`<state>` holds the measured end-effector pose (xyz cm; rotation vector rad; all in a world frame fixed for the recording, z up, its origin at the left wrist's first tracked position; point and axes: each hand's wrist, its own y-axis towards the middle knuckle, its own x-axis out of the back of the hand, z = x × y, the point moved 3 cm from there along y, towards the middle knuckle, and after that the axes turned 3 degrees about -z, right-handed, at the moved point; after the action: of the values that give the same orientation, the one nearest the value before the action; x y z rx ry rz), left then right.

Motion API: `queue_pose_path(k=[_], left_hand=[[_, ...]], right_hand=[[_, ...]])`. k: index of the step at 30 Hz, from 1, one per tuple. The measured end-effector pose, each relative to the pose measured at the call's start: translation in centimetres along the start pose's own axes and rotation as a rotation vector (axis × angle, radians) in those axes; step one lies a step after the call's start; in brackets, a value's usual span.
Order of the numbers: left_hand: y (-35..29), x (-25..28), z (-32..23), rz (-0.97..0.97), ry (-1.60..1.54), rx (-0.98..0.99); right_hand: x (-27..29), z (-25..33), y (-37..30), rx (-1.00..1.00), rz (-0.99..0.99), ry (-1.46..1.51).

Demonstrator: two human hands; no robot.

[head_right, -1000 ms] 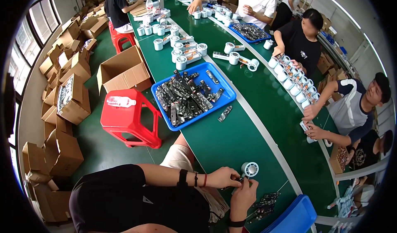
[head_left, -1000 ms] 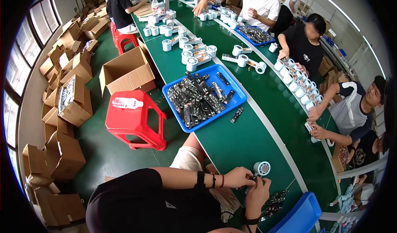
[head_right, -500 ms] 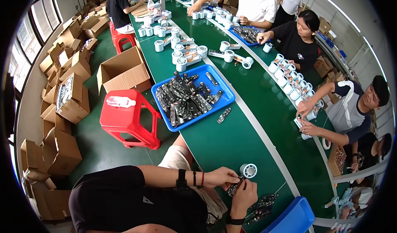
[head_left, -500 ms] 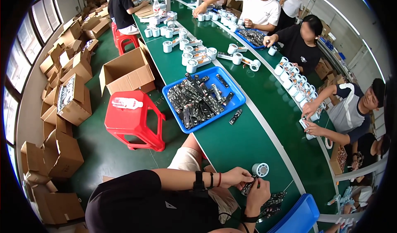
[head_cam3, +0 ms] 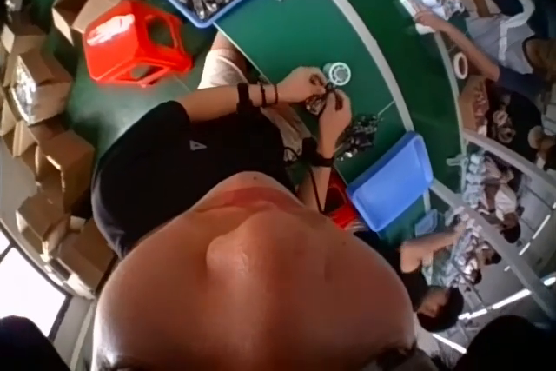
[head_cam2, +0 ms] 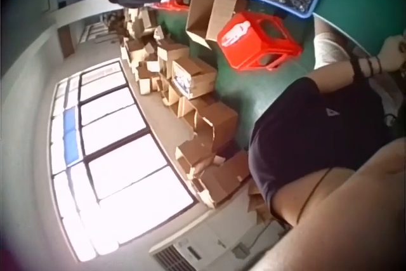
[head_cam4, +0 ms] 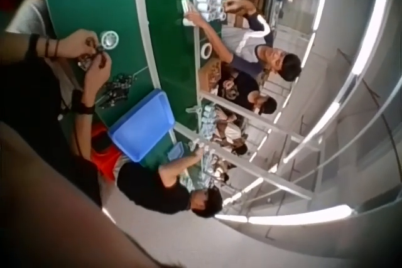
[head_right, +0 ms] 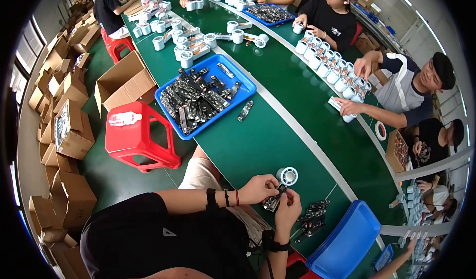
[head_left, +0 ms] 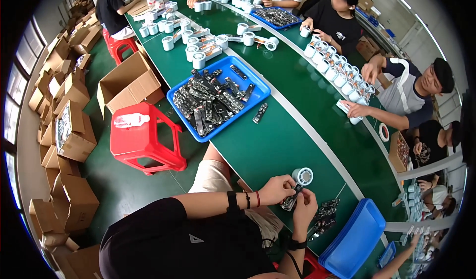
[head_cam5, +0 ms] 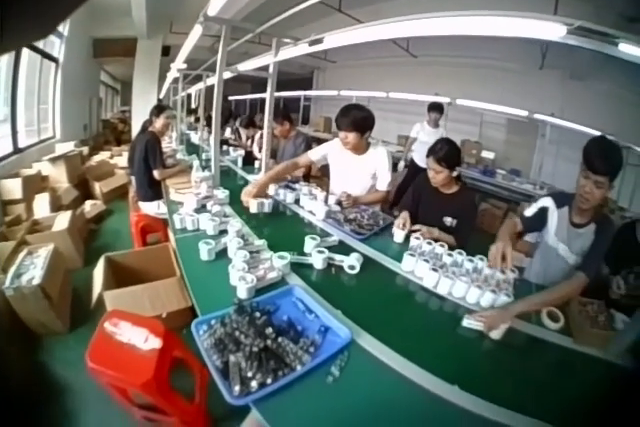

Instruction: Assembling small electronic components and placing them into housings on a production line.

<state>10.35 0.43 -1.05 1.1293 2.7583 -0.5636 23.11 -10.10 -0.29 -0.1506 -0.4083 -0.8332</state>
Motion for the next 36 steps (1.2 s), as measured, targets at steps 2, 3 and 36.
queue_pose_path(k=[2,3,36], left_hand=[[-0.1,-0.5,0.4,-0.070,0.028,-0.060],[-0.2,-0.5,0.5,-0.110,0.044,-0.091],[-0.1,9.0,-12.0,-0.266,1.075,-0.540]], right_hand=[[0.2,0.4,0.0,-0.006,-0.010,-0.014],[0.1,0.9,0.1,-0.009,-0.010,-0.019],[-3.2,8.6,14.1,0.121,0.228,-0.708]])
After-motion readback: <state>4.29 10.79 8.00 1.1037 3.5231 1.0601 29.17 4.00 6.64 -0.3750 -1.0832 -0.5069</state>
